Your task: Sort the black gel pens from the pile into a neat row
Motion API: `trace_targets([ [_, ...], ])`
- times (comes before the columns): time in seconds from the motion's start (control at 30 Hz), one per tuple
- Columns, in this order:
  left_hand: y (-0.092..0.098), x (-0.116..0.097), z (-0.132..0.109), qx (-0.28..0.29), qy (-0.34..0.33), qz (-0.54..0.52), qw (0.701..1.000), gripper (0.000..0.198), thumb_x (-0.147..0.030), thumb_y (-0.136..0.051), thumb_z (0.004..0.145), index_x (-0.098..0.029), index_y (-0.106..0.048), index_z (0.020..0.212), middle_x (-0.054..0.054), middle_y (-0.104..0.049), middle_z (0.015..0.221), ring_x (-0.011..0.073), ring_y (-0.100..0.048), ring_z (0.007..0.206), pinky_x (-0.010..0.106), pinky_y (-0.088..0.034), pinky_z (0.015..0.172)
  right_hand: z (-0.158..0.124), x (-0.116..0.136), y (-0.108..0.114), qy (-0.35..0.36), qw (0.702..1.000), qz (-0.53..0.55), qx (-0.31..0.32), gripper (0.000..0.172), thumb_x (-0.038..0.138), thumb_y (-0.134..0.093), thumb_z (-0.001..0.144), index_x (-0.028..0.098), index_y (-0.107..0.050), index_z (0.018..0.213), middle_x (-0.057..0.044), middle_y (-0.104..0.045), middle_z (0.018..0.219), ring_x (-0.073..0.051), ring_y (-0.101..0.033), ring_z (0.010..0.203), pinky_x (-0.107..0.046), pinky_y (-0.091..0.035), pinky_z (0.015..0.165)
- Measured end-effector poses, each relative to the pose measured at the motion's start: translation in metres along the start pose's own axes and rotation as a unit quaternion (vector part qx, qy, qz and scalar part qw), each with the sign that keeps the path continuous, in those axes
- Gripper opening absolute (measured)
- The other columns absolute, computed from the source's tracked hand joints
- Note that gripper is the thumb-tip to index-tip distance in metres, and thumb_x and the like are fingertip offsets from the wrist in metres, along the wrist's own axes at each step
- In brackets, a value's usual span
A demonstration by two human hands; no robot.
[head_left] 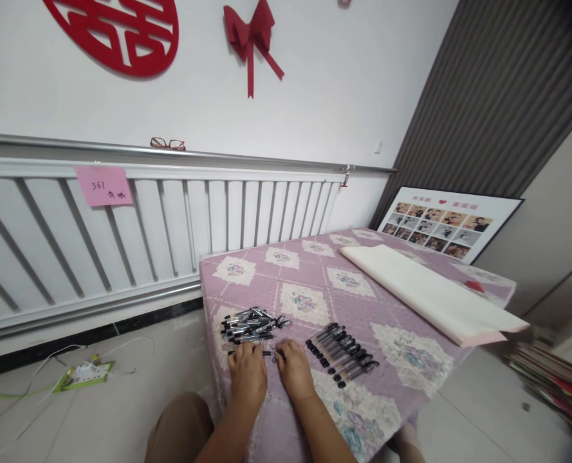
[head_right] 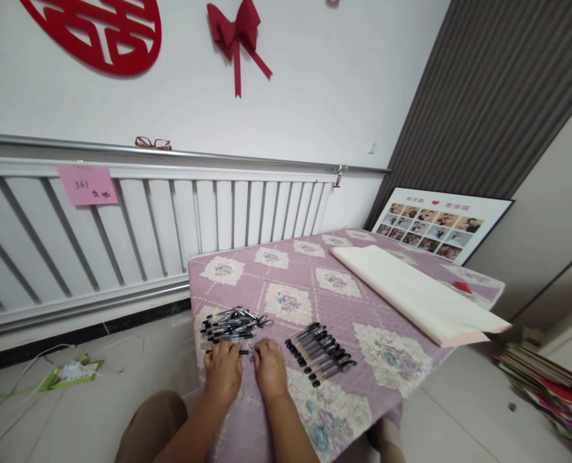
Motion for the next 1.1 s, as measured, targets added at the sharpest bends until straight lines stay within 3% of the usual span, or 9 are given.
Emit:
trace_targets([
  [0.33, 0.002, -0.001, 0.0, 0.004, 0.013, -0.003, 1.0, 0.026, -0.019, -0.047, 0.087, -0.027, -0.064, 0.104, 0.007, -0.058, 0.103, 0.0256, -0.046, 0.106, 0.042, -0.026, 0.094, -0.01, -0.004, 0.003, -0.028, 0.997, 0.047, -0.045, 0.017, 0.017, -0.048, 0.08, 0.019, -0.064, 0.083, -0.008, -0.066, 0.085, -0.022, -0.06, 0.085, -0.031, -0.045, 0.079],
  [0.6, 0.005, 0.0, -0.003, 0.006, 0.001, -0.04, 0.999, 0.026, -0.019, -0.042, 0.09, -0.029, -0.063, 0.102, 0.003, -0.06, 0.106, 0.0232, -0.049, 0.106, 0.045, -0.021, 0.099, -0.019, -0.016, 0.001, -0.032, 0.983, 0.136, -0.115, 0.028, 0.024, -0.045, 0.083, 0.018, -0.067, 0.1, -0.009, -0.069, 0.095, -0.022, -0.063, 0.091, -0.035, -0.048, 0.085],
  [0.93, -0.002, 0.004, -0.007, 0.024, -0.079, -0.087, 0.993, 0.031, -0.014, -0.039, 0.089, -0.029, -0.062, 0.102, 0.001, -0.064, 0.1, 0.0209, -0.053, 0.102, 0.046, -0.019, 0.104, -0.029, -0.019, 0.015, -0.111, 0.951, 0.265, -0.111, 0.025, 0.037, -0.051, 0.08, 0.019, -0.067, 0.087, -0.008, -0.071, 0.09, -0.022, -0.064, 0.086, -0.034, -0.05, 0.082],
  [1.1, -0.001, 0.003, -0.007, 0.045, -0.106, -0.096, 0.989, 0.029, -0.018, -0.038, 0.091, -0.029, -0.062, 0.104, 0.001, -0.064, 0.102, 0.0208, -0.052, 0.102, 0.047, -0.019, 0.104, -0.032, -0.016, 0.02, -0.124, 0.935, 0.327, -0.056, 0.024, 0.039, -0.055, 0.078, 0.019, -0.066, 0.084, -0.006, -0.07, 0.082, -0.021, -0.064, 0.079, -0.032, -0.05, 0.077],
])
Point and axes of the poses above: each hand's wrist, its own z-axis towards the middle knuckle, its own y-axis out of the back of the hand, x = y × z, the point moved 1 cm from there along z, towards the middle knuckle
